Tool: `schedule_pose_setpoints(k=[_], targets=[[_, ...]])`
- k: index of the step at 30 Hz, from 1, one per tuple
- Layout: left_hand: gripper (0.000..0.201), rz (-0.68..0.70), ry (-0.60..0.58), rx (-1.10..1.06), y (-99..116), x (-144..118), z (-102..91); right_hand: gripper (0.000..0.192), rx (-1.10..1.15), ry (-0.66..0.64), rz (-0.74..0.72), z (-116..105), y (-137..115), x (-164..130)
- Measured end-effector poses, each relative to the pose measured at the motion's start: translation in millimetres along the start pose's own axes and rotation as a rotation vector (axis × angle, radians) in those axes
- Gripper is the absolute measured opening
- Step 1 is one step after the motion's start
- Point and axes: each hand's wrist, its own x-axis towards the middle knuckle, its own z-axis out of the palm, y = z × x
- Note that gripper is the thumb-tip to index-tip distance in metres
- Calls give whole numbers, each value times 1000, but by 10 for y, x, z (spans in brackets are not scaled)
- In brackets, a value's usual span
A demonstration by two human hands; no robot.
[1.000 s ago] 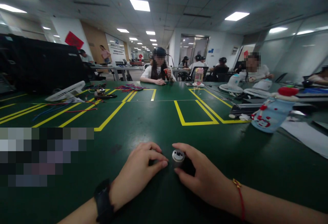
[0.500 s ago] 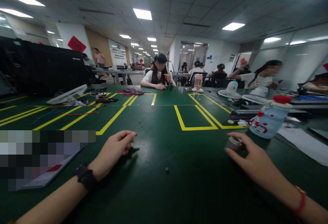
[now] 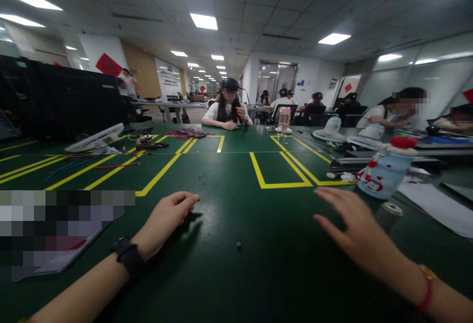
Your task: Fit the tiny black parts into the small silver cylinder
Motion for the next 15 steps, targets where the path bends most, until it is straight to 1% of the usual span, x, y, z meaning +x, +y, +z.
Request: schedule_pose_setpoints(k=[1,2,4,6,8,9,11,13,15], targets=[[43,2,-2,18,0,-8,0,51,146,-113,-97,39,-264,77],[43,5,-6,34,0,-17,-1,48,271,-207,-163,83,-517,146],[42,11,-15,62,0,-33,-8,47,436,-317,-254,179,-955,247],[42,19,-19,83,-3,-40,-18,36,513,-364,-314,266,-1246,301],[42,26,-22,98,-9,-39,-28,24,532,-389,-341,317,-1358,320],[42,28,-24,103,-13,-36,-34,23,531,-392,-331,320,-1345,322],[42,28,-29,110,-24,-27,-42,23,503,-376,-265,263,-1186,323],[43,28,-30,113,-39,-17,-45,23,410,-288,-155,120,-860,317],[43,30,-27,112,-53,-6,-41,25,227,-133,-14,-88,-399,290]])
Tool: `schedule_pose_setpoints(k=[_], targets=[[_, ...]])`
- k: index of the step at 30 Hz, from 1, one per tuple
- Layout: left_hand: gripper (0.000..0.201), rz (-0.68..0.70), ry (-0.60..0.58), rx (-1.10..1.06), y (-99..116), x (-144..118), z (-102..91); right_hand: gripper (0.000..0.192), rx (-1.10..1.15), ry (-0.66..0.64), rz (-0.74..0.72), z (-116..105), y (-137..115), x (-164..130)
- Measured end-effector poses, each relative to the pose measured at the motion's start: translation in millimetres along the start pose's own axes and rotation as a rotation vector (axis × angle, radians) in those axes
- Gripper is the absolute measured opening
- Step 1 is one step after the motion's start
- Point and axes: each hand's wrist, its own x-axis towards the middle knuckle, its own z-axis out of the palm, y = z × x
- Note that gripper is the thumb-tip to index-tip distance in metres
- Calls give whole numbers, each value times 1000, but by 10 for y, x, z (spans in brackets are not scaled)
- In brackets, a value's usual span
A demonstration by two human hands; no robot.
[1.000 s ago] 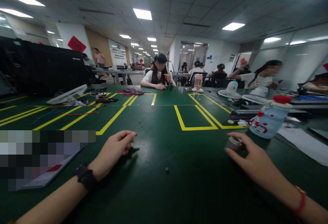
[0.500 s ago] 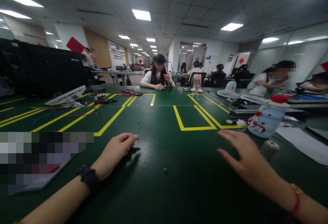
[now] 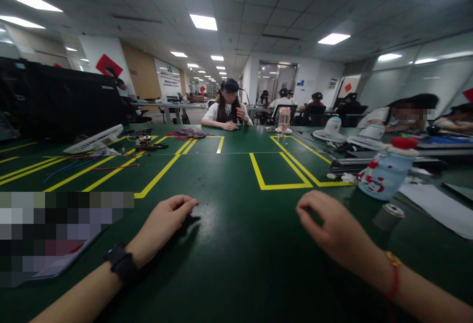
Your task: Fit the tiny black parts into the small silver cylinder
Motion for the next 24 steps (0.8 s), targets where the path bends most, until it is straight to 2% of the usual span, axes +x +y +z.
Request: schedule_pose_setpoints(k=[2,3,5,7,10,15,18,24], targets=[[43,6,7,-1,-8,8,12,29,-217,157,200,-325,468,-110],[43,11,11,-1,-8,11,20,32,-302,180,357,-470,702,-181],[43,22,22,0,-2,14,35,34,-332,59,665,-679,1118,-339],[43,31,32,2,8,12,45,36,-299,-59,826,-759,1413,-491],[42,30,36,6,18,5,48,40,-268,-73,847,-709,1609,-639],[43,23,39,9,10,2,41,44,-337,18,823,-582,1697,-669],[44,20,45,5,3,5,45,49,-315,23,823,-566,1770,-660],[44,23,32,-2,40,-18,41,53,-209,3,851,-664,1689,-651]])
